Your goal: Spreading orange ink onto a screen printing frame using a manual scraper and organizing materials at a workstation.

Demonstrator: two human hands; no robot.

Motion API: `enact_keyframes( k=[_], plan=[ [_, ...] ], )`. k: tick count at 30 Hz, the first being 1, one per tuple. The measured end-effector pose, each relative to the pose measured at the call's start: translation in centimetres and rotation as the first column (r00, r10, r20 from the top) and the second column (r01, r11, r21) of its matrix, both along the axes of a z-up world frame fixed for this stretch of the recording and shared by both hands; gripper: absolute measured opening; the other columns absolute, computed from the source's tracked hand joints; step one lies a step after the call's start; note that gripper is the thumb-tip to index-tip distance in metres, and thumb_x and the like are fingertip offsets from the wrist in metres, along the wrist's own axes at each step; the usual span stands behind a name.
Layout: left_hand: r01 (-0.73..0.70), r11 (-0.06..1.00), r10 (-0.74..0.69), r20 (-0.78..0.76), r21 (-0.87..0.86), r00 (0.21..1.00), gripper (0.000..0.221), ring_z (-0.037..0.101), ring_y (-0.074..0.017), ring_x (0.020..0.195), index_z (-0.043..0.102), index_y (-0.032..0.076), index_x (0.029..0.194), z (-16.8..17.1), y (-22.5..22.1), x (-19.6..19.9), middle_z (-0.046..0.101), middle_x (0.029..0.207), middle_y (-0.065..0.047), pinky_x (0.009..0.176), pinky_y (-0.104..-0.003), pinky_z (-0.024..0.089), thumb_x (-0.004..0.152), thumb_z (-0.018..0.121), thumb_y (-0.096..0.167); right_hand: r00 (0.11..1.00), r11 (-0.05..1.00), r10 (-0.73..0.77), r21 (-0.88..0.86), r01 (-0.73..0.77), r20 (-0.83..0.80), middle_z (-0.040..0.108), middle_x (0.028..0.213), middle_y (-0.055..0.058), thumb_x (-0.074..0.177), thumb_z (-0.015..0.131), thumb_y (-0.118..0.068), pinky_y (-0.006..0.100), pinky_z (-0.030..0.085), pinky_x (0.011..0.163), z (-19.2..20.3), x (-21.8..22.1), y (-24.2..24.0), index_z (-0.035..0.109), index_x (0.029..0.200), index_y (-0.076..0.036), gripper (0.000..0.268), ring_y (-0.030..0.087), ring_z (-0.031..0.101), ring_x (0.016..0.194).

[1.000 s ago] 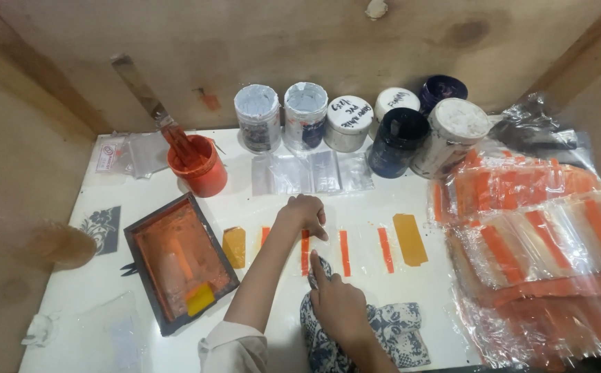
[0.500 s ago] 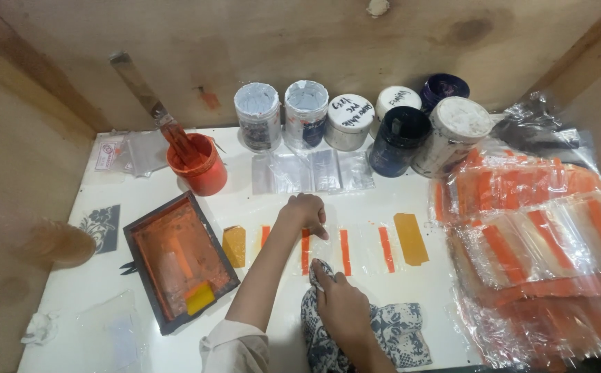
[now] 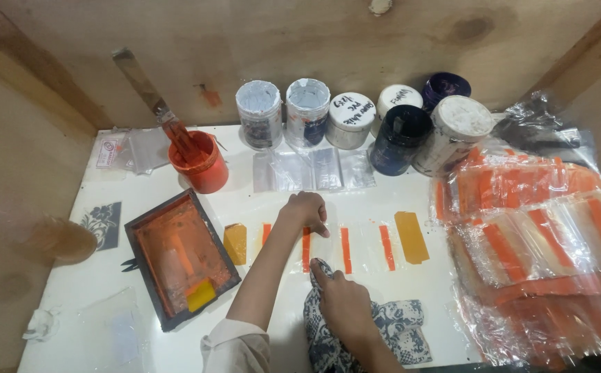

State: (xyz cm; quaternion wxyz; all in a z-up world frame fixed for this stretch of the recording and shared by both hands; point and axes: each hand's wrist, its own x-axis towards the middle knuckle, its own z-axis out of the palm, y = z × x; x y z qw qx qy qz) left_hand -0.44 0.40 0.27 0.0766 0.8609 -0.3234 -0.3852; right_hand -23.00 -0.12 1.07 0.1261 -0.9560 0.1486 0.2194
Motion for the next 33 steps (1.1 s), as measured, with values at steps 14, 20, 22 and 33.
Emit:
enact_keyframes(
  k=[14, 20, 22, 33],
  plan=[
    [-0.038, 0.999, 0.038, -0.017, -0.007, 0.999, 0.04, 0.059, -0.0201, 0.116, 0.072, 0.022, 0.092, 0.6, 0.5, -0.2, 0.071, 0.111, 0.005, 0.094, -0.032, 0.051, 0.064, 0.095, 0.039, 0.991, 0.999, 0.045, -0.025, -0.049, -0.125, 0.054, 0.093, 0.008, 0.098, 0.046, -0.005, 0.039, 0.042, 0.052, 1.4, 0.1, 0.0, 0.02, 0.163, -0.037, 0.077, 0.026, 0.055, 0.064],
    [-0.079, 0.997, 0.079, -0.038, -0.001, 0.996, 0.04, 0.057, -0.02, 0.117, 0.073, 0.023, 0.093, 1.4, 0.6, -0.5, 0.069, 0.115, 0.004, 0.092, -0.033, 0.054, 0.065, 0.096, 0.038, 0.989, 0.998, 0.063, -0.017, -0.066, -0.137, 0.055, 0.093, 0.006, 0.097, 0.046, -0.001, 0.037, 0.043, 0.054, 2.6, -0.2, 0.1, 0.025, 0.162, -0.04, 0.078, 0.023, 0.055, 0.067],
    [-0.091, 0.996, 0.091, -0.043, 0.002, 0.995, 0.04, 0.057, -0.0202, 0.118, 0.073, 0.023, 0.093, 1.2, 0.7, -0.4, 0.068, 0.117, 0.003, 0.091, -0.034, 0.054, 0.065, 0.096, 0.038, 0.985, 0.997, 0.071, -0.008, -0.074, -0.157, 0.055, 0.094, 0.006, 0.098, 0.046, -0.001, 0.038, 0.043, 0.055, 2.8, -0.6, -0.1, 0.026, 0.162, -0.041, 0.078, 0.024, 0.056, 0.069],
    [-0.076, 0.997, 0.074, -0.067, -0.031, 0.995, 0.039, 0.054, -0.0209, 0.124, 0.073, 0.022, 0.094, 1.9, 1.1, -0.4, 0.068, 0.118, 0.002, 0.098, -0.036, 0.051, 0.066, 0.095, 0.037, 0.98, 0.985, -0.124, 0.139, 0.103, 0.153, 0.065, 0.131, 0.013, 0.098, 0.051, -0.023, 0.037, 0.061, 0.059, 3.4, -1.1, -2.4, 0.049, 0.148, -0.048, 0.056, 0.025, 0.072, 0.068]
  ],
)
